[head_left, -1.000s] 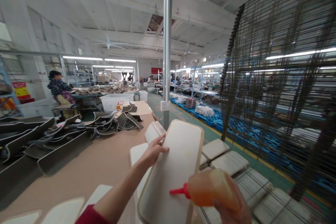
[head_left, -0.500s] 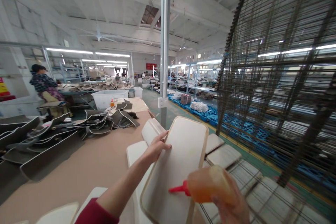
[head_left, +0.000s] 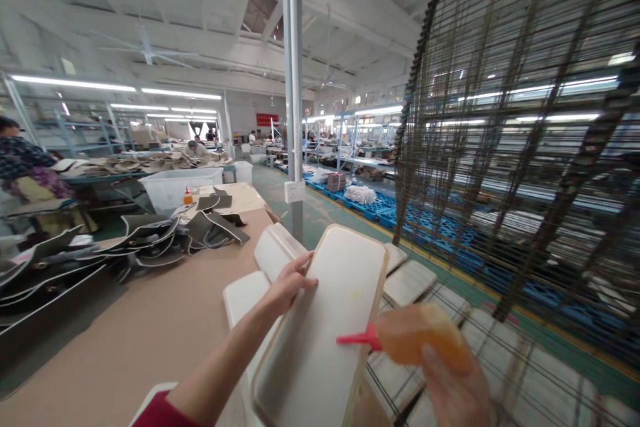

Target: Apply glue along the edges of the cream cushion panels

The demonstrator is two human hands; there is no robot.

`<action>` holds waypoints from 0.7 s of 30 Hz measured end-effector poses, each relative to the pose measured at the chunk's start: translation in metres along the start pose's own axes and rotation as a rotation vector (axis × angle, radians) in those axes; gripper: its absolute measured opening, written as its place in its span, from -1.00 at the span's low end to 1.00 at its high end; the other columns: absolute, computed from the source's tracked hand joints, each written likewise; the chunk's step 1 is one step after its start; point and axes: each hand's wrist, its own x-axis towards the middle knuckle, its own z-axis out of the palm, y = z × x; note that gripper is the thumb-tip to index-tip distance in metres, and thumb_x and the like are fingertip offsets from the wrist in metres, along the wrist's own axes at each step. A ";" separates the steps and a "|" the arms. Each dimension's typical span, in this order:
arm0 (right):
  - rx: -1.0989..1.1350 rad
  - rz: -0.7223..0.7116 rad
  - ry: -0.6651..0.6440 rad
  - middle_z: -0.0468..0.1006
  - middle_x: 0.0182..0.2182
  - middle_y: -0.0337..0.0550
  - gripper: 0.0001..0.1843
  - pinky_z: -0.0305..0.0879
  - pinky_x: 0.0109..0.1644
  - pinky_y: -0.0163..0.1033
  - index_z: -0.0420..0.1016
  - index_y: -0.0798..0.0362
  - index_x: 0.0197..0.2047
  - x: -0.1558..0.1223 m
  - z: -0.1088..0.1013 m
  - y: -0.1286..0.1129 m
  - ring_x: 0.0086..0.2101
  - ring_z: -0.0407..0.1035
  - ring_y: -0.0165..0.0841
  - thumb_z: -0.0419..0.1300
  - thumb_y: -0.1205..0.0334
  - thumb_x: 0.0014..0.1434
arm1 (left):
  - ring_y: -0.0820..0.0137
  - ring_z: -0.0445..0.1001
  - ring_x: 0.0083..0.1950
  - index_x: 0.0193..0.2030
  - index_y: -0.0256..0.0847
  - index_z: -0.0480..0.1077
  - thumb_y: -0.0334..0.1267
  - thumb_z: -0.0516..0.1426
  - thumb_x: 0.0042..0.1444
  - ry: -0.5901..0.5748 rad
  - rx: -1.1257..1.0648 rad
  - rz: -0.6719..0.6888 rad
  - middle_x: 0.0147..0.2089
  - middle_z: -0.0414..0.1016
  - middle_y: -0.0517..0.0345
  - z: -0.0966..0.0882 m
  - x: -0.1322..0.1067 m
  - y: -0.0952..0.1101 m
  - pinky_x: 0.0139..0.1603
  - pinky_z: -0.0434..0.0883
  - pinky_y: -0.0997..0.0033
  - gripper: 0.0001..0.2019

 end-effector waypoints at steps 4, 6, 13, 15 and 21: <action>0.069 -0.201 0.097 0.47 -0.27 -0.24 -0.45 0.31 -0.09 -0.24 0.44 0.02 -0.17 0.049 0.017 -0.027 -0.24 0.36 -0.32 0.46 0.21 -0.29 | 0.28 0.50 -0.32 0.25 -0.18 0.16 -0.52 0.13 -0.32 -0.131 -0.024 -0.024 -0.17 0.55 0.12 0.008 -0.003 0.001 -0.40 0.38 0.44 -0.16; 0.075 -0.214 0.085 0.46 -0.27 -0.27 -0.46 0.30 -0.08 -0.26 0.44 0.01 -0.17 0.055 0.019 -0.032 -0.24 0.35 -0.34 0.46 0.19 -0.27 | 0.28 0.50 -0.33 0.25 -0.18 0.15 -0.52 0.13 -0.32 -0.120 -0.056 -0.032 -0.17 0.55 0.11 0.011 -0.002 0.001 -0.41 0.38 0.43 -0.15; 0.016 -0.011 -0.020 0.50 -0.20 -0.09 -0.38 0.34 -0.19 -0.33 0.40 0.04 -0.02 -0.008 -0.015 -0.013 -0.23 0.39 -0.30 0.43 0.19 -0.19 | 0.29 0.50 -0.29 0.26 -0.16 0.15 -0.51 0.14 -0.30 -0.106 -0.018 -0.014 -0.18 0.55 0.13 0.021 0.010 -0.011 -0.30 0.39 0.41 -0.16; 0.066 -0.063 -0.014 0.50 -0.21 -0.13 -0.37 0.34 -0.18 -0.29 0.40 0.00 -0.02 -0.004 -0.016 -0.021 -0.24 0.39 -0.30 0.43 0.20 -0.20 | 0.31 0.49 -0.28 0.27 -0.21 0.13 -0.49 0.15 -0.28 -0.128 0.034 -0.005 -0.20 0.56 0.13 0.036 0.009 -0.015 -0.28 0.38 0.44 -0.17; 0.138 -0.150 0.123 0.51 -0.27 -0.13 -0.59 0.36 -0.17 -0.16 0.46 0.03 -0.14 0.036 -0.056 -0.060 -0.26 0.40 -0.26 0.38 0.13 -0.10 | 0.32 0.49 -0.30 0.32 -0.24 -0.02 -0.44 0.16 -0.21 -0.065 0.095 -0.103 -0.24 0.55 0.15 0.072 0.020 -0.022 -0.29 0.36 0.46 -0.13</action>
